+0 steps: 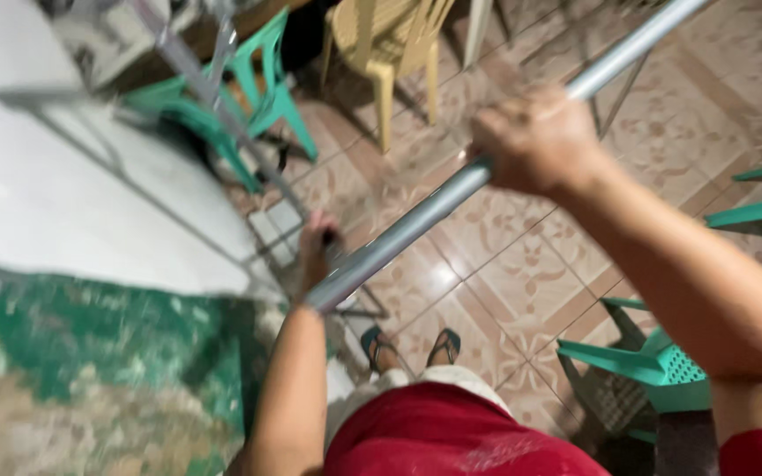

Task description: The person assembles a metal frame by connecting several metal poles together, aligning the joints, and inserting small metal pins to secure the structure.

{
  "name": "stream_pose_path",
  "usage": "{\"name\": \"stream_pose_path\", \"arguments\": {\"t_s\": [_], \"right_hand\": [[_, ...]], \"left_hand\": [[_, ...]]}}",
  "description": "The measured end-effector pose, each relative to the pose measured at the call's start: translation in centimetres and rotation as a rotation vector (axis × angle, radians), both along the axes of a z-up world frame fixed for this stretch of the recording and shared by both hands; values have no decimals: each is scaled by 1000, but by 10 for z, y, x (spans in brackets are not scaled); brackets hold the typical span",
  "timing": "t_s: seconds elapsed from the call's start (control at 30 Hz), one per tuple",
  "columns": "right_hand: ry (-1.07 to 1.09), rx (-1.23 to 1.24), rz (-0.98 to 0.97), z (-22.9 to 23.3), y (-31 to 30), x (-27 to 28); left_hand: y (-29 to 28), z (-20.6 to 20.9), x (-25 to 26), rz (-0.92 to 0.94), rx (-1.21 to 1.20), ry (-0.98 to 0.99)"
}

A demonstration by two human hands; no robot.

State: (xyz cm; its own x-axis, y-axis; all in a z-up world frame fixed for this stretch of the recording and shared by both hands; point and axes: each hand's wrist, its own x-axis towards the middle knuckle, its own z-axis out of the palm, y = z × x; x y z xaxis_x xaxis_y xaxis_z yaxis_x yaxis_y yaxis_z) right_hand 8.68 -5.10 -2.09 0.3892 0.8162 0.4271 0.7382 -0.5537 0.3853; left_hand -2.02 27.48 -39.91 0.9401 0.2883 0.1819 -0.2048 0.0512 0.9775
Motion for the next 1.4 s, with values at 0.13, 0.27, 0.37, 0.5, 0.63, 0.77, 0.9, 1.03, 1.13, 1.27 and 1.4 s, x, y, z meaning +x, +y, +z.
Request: {"name": "stream_pose_path", "arguments": {"t_s": [0.13, 0.27, 0.37, 0.5, 0.63, 0.77, 0.9, 1.03, 1.13, 1.27, 1.4], "right_hand": [[118, -4, 2, 2, 31, -15], [98, 188, 159, 9, 31, -13], [72, 195, 224, 13, 23, -15], [98, 245, 226, 12, 26, -20], [195, 206, 225, 16, 24, -21], [254, 187, 212, 19, 17, -8], [243, 70, 43, 17, 20, -10], [276, 63, 18, 21, 21, -13], [268, 103, 41, 20, 21, -16], [213, 151, 90, 19, 15, -16], [165, 129, 210, 21, -6, -12]], "left_hand": [[59, -13, 17, -230, -177, 149], [45, 3, 9, -58, -400, 82], [33, 26, 0, -127, -296, 190], [32, 39, -4, -85, -260, 284], [31, 38, -4, 0, -163, 290], [37, 26, 5, -13, -87, 274], [36, 31, 13, -15, 46, 248], [18, 75, -11, 5, 0, 294], [9, 103, -18, 13, 0, 200], [7, 102, -21, -34, -18, 70], [-11, 57, -23, 136, -301, 134]]}}
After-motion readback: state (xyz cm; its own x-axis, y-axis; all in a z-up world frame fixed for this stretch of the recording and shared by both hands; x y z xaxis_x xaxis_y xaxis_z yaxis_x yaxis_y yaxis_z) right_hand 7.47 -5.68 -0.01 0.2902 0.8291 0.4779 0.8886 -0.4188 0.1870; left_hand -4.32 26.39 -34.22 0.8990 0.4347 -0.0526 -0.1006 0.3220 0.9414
